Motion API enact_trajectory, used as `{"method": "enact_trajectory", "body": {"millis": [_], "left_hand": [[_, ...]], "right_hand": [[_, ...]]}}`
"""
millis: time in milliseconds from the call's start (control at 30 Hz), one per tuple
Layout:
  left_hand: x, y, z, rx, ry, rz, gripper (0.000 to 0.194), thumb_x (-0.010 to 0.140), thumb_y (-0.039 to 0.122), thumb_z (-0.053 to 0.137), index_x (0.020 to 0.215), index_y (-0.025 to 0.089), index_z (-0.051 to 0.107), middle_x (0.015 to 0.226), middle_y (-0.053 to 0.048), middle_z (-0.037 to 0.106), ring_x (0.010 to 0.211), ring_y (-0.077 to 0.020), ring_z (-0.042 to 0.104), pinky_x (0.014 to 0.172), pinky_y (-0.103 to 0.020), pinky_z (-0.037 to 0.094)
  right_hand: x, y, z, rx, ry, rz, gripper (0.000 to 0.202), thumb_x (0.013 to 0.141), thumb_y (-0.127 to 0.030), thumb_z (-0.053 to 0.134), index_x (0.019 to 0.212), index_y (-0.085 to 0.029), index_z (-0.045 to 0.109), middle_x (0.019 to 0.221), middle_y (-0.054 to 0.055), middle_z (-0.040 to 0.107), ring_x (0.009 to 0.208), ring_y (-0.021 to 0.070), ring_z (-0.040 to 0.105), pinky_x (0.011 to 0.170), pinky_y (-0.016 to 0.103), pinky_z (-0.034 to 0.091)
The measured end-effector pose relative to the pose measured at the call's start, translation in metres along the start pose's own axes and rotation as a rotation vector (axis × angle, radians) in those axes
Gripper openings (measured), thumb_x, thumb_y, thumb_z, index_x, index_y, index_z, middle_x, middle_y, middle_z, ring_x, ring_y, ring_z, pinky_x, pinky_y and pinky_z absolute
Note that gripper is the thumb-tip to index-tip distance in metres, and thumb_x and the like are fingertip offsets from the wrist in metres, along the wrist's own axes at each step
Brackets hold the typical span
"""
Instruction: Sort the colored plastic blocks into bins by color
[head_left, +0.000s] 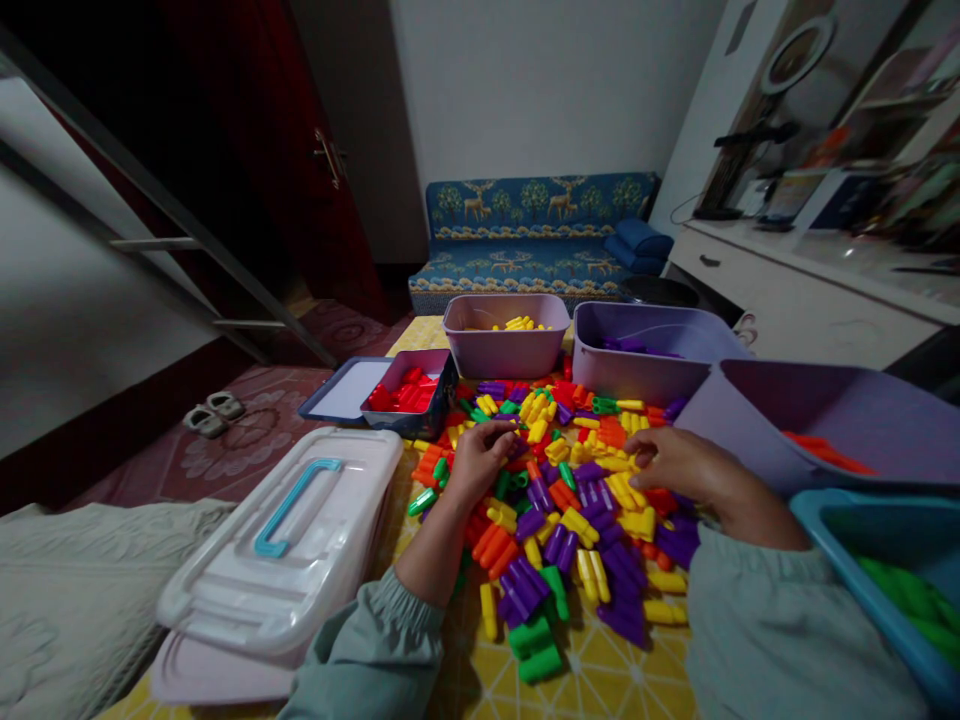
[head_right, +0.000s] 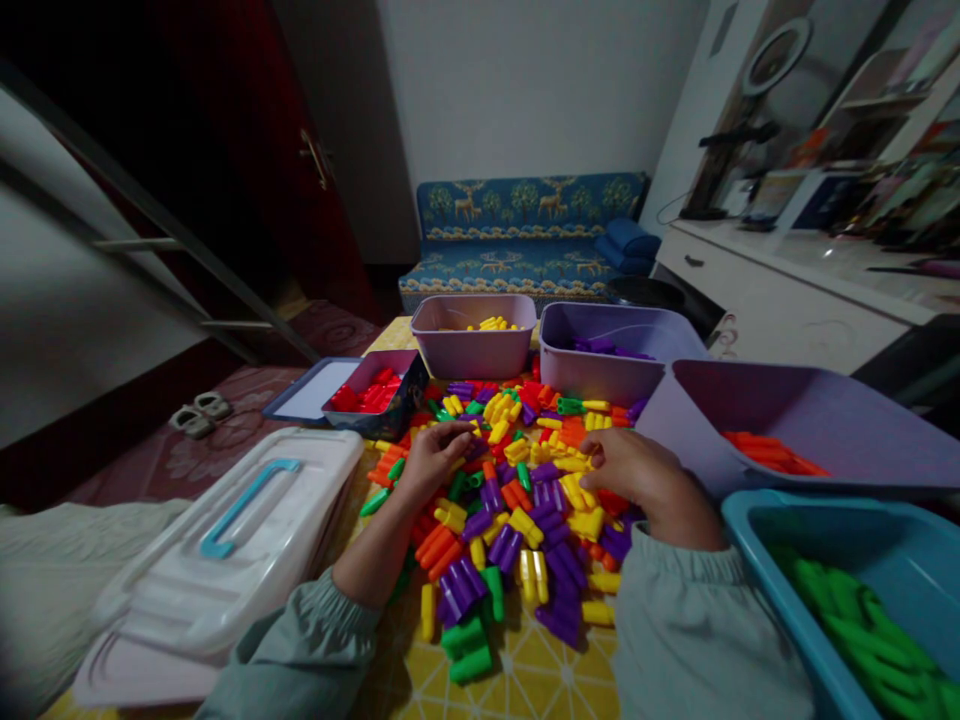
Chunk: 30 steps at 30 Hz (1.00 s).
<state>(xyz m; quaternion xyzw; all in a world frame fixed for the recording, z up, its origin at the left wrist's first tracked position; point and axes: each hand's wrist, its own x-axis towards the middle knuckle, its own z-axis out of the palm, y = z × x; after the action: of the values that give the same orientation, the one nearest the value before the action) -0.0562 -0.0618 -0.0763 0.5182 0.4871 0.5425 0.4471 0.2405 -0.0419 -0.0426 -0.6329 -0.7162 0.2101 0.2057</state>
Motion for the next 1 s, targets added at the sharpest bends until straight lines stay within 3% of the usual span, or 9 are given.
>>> {"method": "enact_trajectory", "body": {"millis": [100,233,433,667,867,1000], "left_hand": [[0.000,-0.001,0.000,-0.013,-0.005,0.002,0.021,0.076,0.023,0.067,0.093,0.014,0.073,0.081,-0.007,0.075,0.071,-0.0184,0.070,0.069,-0.029,0.055],[0.000,-0.001,0.000,-0.004,-0.004,0.002,0.021,0.075,0.023,0.068,0.094,0.013,0.073,0.083,-0.008,0.075,0.075,-0.0196,0.070,0.071,-0.029,0.055],[0.000,-0.001,-0.001,0.016,-0.007,0.005,0.022,0.075,0.025,0.069,0.093,0.014,0.073,0.082,-0.008,0.075,0.073,-0.0194,0.069,0.068,-0.028,0.054],[0.000,-0.003,0.000,-0.004,-0.030,0.007,0.022,0.075,0.029,0.069,0.092,0.015,0.073,0.083,-0.007,0.074,0.073,-0.0189,0.069,0.069,-0.028,0.054],[-0.004,0.005,0.000,-0.034,-0.109,0.018,0.038,0.076,0.033,0.070,0.109,0.015,0.067,0.089,-0.007,0.072,0.078,-0.0180,0.067,0.071,-0.028,0.054],[-0.005,0.009,0.001,0.039,-0.129,0.090,0.045,0.075,0.034,0.073,0.115,0.016,0.063,0.086,-0.005,0.067,0.075,-0.0152,0.063,0.066,-0.024,0.050]], "right_hand": [[-0.002,-0.011,0.005,-0.052,-0.175,0.023,0.057,0.045,-0.013,0.078,0.101,-0.023,0.074,0.086,0.007,0.074,0.073,0.0245,0.069,0.061,0.031,0.051],[0.000,-0.027,0.018,-0.096,-0.170,-0.086,0.062,0.049,-0.009,0.074,0.109,-0.024,0.073,0.097,0.008,0.074,0.085,0.0278,0.069,0.070,0.032,0.052],[0.005,-0.047,0.040,0.006,-0.087,-0.149,0.045,0.067,-0.019,0.067,0.112,-0.019,0.070,0.107,0.010,0.072,0.095,0.0272,0.067,0.084,0.037,0.050],[0.011,-0.075,0.072,0.351,0.099,-0.138,0.047,0.069,-0.023,0.070,0.116,-0.018,0.065,0.112,0.012,0.070,0.102,0.0263,0.065,0.092,0.042,0.049],[0.009,-0.086,0.078,0.815,-0.077,-0.146,0.054,0.068,-0.020,0.069,0.121,-0.018,0.059,0.117,0.011,0.067,0.103,0.0223,0.066,0.089,0.037,0.053],[0.003,-0.099,0.082,0.784,-0.165,-0.169,0.053,0.067,-0.016,0.068,0.119,-0.018,0.060,0.117,0.010,0.068,0.104,0.0217,0.066,0.091,0.037,0.052]]}}
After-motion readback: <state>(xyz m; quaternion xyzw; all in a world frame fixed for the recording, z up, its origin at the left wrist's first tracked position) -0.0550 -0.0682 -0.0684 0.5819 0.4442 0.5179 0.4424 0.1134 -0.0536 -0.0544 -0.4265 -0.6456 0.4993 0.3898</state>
